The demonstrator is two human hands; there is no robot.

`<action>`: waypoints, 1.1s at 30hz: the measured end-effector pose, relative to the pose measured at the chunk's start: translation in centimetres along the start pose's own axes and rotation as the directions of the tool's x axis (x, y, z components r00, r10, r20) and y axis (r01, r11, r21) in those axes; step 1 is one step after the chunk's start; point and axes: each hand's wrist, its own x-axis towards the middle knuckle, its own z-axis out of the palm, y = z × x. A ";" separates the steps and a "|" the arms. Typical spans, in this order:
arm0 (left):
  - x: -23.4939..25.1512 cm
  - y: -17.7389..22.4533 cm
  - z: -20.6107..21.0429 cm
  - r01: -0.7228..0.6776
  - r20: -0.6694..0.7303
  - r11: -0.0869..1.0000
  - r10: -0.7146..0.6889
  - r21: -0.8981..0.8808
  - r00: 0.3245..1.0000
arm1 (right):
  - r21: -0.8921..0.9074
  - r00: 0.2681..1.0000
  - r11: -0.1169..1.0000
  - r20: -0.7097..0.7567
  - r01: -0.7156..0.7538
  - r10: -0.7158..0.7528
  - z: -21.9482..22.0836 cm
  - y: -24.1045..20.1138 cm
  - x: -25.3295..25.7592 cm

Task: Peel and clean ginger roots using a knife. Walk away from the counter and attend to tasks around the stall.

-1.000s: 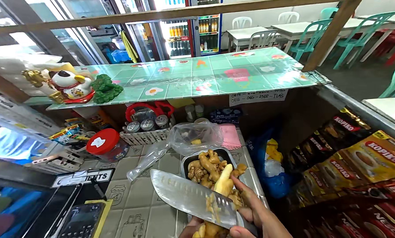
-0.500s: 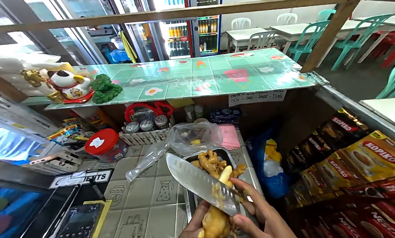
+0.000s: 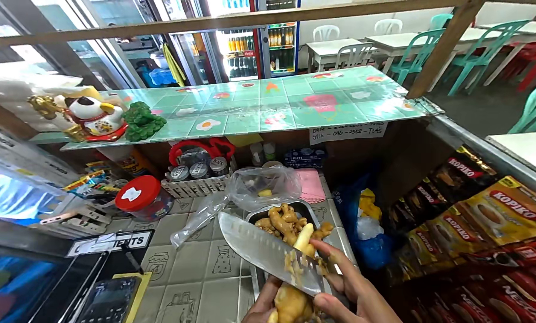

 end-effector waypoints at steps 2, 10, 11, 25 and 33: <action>0.0 0.0 0.1 0.004 0.000 1.000 -0.004 -0.007 1.000 | -0.022 1.000 1.000 0.000 0.000 0.000 0.0 -0.1 0.0; -0.2 0.1 0.3 -0.009 -0.040 1.000 0.010 0.027 0.999 | 0.041 0.998 0.999 0.057 -0.007 0.005 -0.2 -0.7 -0.3; -0.3 0.0 0.2 -0.011 -0.055 0.999 0.013 0.041 0.998 | 0.056 0.998 0.998 0.065 -0.011 0.007 -0.2 -0.8 -0.3; -0.1 -0.5 0.4 -0.017 -0.058 0.995 0.022 0.096 0.998 | 0.036 0.999 0.999 0.043 -0.002 0.001 -0.3 -0.6 -0.4; 0.1 -0.4 0.3 -0.011 -0.022 0.990 0.014 0.137 1.000 | 0.018 1.000 0.999 0.006 0.030 -0.030 -0.3 0.2 -0.1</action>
